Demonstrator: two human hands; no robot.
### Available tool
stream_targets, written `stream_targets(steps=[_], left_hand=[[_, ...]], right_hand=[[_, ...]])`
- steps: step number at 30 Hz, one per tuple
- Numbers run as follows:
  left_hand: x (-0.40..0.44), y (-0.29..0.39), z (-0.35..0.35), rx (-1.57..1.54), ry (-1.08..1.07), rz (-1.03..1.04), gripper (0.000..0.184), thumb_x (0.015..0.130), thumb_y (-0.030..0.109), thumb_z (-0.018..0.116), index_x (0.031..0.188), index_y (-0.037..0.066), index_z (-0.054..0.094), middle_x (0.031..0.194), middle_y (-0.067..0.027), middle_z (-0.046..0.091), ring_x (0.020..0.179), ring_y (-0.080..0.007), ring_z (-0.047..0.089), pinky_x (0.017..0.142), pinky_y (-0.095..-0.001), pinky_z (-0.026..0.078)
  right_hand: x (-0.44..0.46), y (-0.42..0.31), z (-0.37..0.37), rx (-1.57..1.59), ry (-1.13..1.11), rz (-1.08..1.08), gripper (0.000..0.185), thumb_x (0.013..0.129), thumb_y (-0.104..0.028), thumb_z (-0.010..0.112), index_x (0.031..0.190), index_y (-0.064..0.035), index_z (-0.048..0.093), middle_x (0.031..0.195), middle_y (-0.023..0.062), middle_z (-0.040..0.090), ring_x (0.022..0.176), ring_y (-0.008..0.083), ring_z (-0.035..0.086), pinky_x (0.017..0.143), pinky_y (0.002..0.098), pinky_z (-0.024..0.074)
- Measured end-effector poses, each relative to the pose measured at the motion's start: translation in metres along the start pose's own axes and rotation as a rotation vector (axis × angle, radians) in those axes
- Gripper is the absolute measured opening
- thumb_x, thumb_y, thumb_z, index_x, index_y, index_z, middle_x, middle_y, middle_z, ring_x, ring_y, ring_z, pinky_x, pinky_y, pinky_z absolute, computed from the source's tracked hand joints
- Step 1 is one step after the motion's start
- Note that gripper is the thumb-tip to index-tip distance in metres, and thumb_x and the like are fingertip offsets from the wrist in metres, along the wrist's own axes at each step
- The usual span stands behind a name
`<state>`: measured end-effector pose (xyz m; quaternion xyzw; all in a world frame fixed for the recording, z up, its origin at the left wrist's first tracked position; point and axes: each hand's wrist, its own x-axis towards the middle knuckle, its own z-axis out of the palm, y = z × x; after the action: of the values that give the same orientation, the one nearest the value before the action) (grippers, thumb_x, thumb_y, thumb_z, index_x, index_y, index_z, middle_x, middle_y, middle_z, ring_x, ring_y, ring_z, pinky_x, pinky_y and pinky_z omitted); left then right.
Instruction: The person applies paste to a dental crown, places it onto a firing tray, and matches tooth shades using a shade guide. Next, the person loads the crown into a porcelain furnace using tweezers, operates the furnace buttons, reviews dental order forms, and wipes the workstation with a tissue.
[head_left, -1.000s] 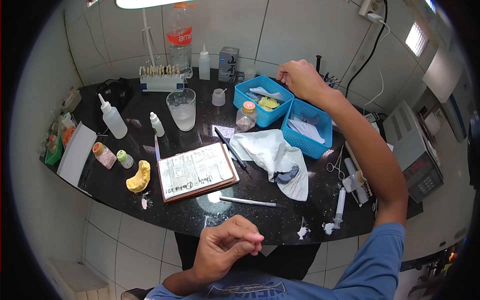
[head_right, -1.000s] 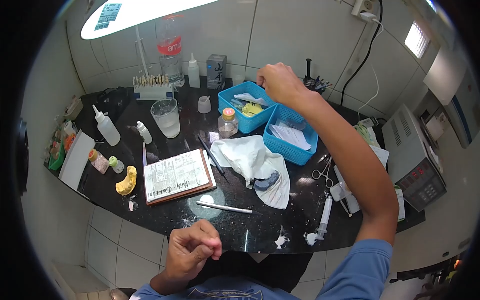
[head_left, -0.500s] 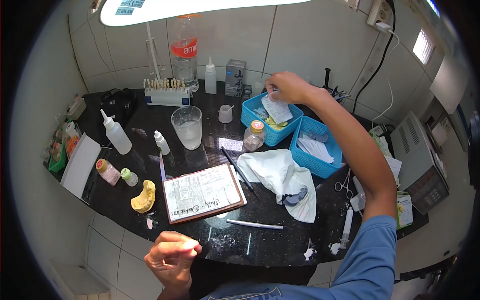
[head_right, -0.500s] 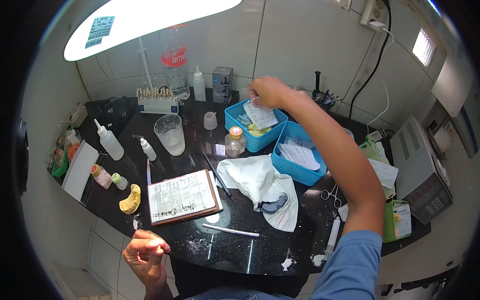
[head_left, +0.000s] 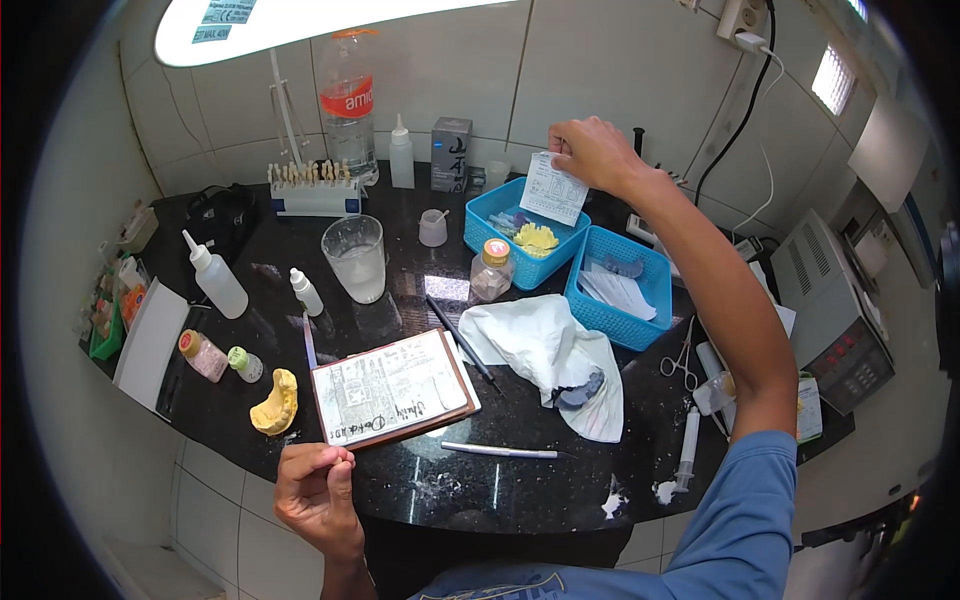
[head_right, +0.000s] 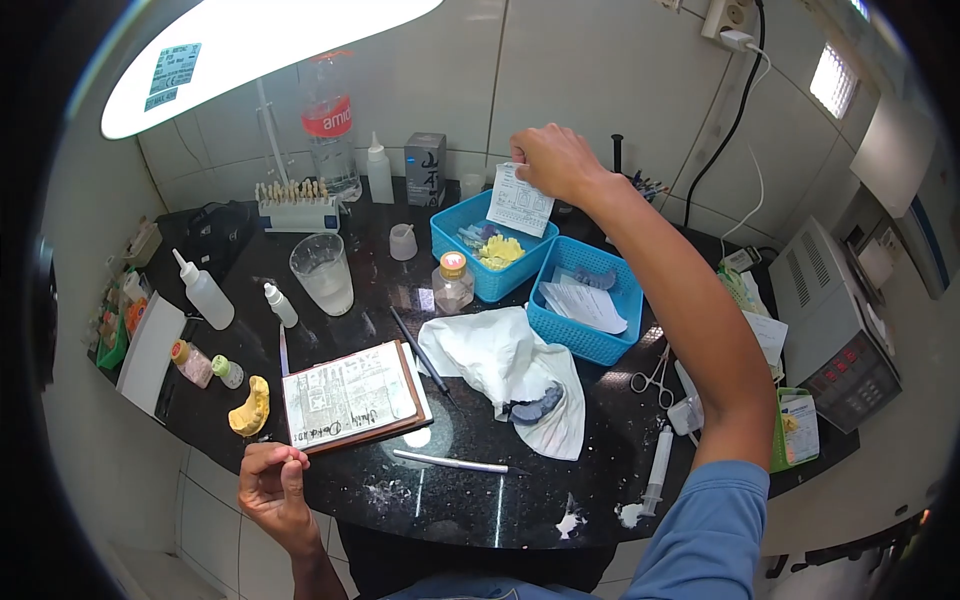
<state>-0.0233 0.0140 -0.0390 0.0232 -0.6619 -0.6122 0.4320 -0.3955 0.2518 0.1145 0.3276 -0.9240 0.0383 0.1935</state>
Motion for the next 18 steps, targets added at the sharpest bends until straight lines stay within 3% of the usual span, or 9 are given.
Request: stream_targets(steps=[8, 10, 18], left_hand=[[-0.0012, -0.0033, -0.0001, -0.008, 0.035, -0.003, 0.015, 0.085, -0.009, 0.062, 0.093, 0.001, 0.054, 0.091, -0.0094, 0.055, 0.076, -0.0113, 0.059, 0.073, -0.0222, 0.052], [-0.0006, -0.0041, -0.0009, -0.007, 0.03, 0.002, 0.016, 0.085, -0.009, 0.062, 0.093, 0.001, 0.053, 0.091, -0.0095, 0.055, 0.076, -0.0113, 0.059, 0.073, -0.0223, 0.053], [-0.0011, -0.0049, -0.0028, 0.011, -0.001, 0.008, 0.015, 0.085, -0.01, 0.062, 0.093, 0.0, 0.054, 0.093, -0.0101, 0.053, 0.076, -0.0117, 0.058, 0.072, -0.0226, 0.054]], right_hand=[[-0.0015, -0.0037, 0.0034, -0.047, -0.016, 0.009, 0.012, 0.077, -0.011, 0.069, 0.084, -0.0032, 0.064, 0.078, 0.0128, 0.068, 0.076, 0.0282, 0.067, 0.067, 0.0403, 0.051], [-0.0017, -0.0076, 0.0006, -0.036, -0.083, 0.064, 0.012, 0.077, -0.011, 0.07, 0.085, -0.0049, 0.063, 0.085, 0.016, 0.068, 0.087, 0.0341, 0.065, 0.074, 0.0443, 0.0505], [0.0005, -0.007, 0.0059, -0.076, -0.091, 0.042, 0.011, 0.078, -0.01, 0.069, 0.087, -0.0053, 0.064, 0.087, 0.0162, 0.068, 0.088, 0.0344, 0.065, 0.075, 0.0444, 0.0505]])
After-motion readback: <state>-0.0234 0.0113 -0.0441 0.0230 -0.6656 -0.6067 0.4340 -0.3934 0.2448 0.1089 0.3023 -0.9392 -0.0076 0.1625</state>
